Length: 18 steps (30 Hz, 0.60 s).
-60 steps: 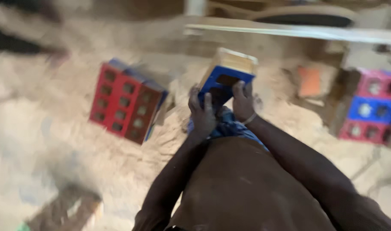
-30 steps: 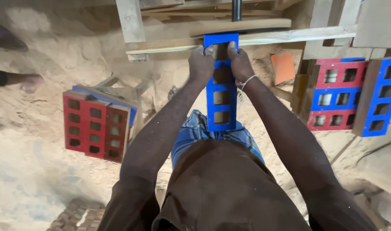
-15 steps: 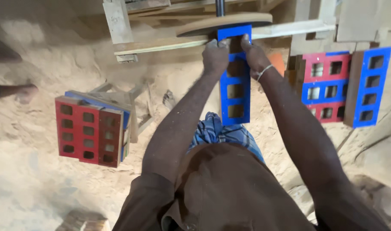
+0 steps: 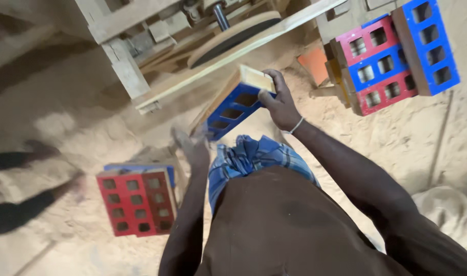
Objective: The person repeatedly picks up hollow rectangular blocks in yellow, blue, and red, grinds their edges against a rotating grinding wheel, and places them on a nearby stack. The process is repeated for multiple blocks of different colors.
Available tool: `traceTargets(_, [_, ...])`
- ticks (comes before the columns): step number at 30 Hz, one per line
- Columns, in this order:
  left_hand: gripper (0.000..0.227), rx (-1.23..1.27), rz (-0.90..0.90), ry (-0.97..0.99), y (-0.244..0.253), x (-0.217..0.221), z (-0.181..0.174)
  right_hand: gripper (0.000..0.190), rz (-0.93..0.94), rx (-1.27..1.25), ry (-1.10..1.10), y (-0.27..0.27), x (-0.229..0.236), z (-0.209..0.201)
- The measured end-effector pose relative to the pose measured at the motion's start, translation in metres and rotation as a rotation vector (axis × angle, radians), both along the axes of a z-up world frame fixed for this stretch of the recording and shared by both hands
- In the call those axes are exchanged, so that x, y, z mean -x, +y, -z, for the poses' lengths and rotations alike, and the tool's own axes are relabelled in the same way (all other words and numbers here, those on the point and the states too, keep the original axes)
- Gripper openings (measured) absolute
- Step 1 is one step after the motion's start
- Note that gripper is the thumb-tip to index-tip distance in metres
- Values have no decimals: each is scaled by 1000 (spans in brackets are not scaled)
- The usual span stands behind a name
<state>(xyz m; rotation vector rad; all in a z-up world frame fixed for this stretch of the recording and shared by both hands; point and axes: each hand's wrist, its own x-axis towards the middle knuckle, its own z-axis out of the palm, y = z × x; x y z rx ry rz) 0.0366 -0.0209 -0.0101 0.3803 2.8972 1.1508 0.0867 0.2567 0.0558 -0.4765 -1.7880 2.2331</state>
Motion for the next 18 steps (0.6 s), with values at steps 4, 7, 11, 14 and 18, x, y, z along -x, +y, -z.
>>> traceTargets(4, [48, -736, -315, -867, -85, 53, 16, 54, 143, 664, -153, -26, 48, 58])
traceTargets(7, [41, -539, -242, -735, -124, 123, 25, 53, 200, 857, -269, -53, 94, 99])
traceTargets(11, [29, -529, -280, -862, -124, 180, 26, 51, 277, 857, -389, -69, 125, 118])
traceTargets(14, [25, -521, -235, -839, -115, 170, 30, 49, 375, 861, -403, -62, 122, 121])
traceTargets(18, [17, -514, -224, -827, -98, 165, 37, 50, 412, 867, -418, -36, 119, 124])
